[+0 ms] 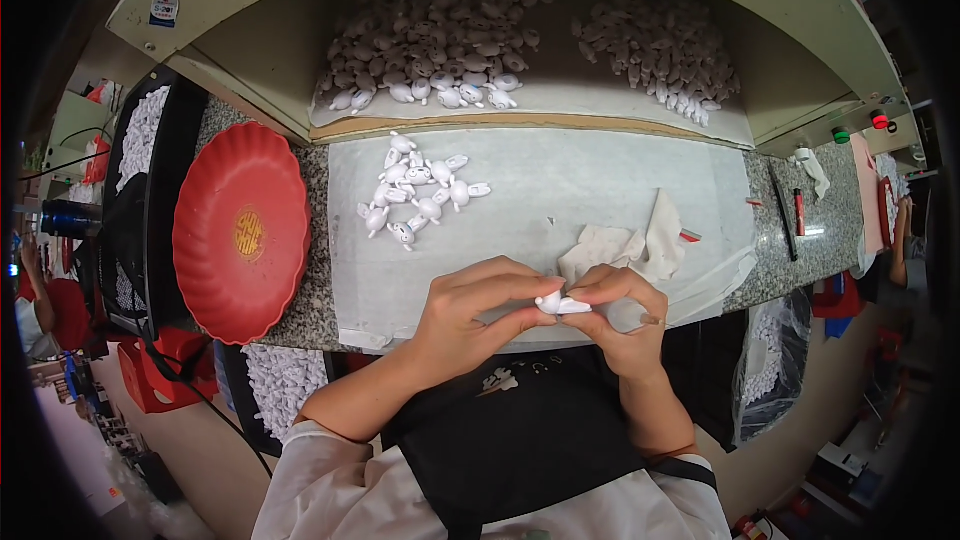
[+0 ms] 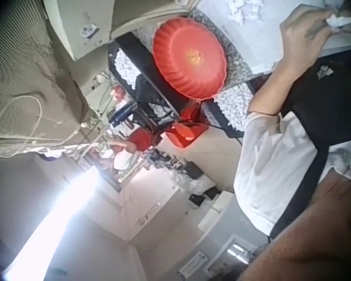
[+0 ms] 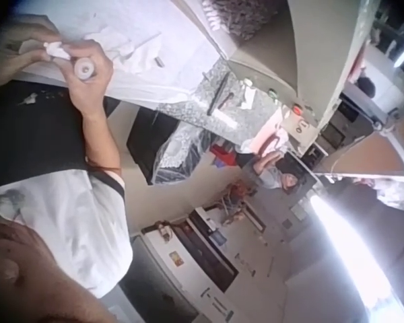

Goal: Assembling small ceramic parts by applying glue from a bottle.

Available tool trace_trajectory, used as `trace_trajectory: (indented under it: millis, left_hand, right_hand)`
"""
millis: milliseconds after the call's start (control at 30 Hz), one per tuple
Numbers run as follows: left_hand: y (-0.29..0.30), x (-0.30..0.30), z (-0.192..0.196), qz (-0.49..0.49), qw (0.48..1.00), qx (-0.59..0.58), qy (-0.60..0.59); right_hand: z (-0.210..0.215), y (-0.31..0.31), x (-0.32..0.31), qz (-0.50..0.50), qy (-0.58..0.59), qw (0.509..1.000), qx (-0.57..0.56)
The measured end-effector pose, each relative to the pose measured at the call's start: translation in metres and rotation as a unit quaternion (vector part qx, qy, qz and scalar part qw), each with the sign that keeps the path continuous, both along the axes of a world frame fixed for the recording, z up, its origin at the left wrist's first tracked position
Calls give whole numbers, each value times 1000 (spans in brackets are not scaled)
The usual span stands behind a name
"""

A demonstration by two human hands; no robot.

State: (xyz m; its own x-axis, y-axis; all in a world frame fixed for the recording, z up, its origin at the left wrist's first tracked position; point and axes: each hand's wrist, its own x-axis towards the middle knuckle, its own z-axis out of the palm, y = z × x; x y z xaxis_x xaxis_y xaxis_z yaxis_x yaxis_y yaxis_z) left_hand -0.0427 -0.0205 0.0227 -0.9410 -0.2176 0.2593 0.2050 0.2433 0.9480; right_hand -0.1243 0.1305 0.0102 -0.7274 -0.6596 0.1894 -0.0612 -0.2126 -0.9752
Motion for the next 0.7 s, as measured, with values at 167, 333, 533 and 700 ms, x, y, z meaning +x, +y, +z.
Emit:
trace_trajectory:
  millis: [167, 333, 533, 700]
  left_hand:
    - [1, 14, 37, -26, 996, -77, 45]
    - [-4, 28, 93, -90, 955, -219, 182]
    - [-6, 33, 102, -134, 936, -257, 201]
    - [-5, 14, 63, -39, 987, -102, 118]
  right_hand:
    - [27, 4, 11, 30, 27, 997, -68]
    - [66, -2, 18, 145, 45, 969, -195]
    - [75, 2, 22, 147, 45, 965, -212]
    - [45, 0, 17, 38, 35, 992, -116]
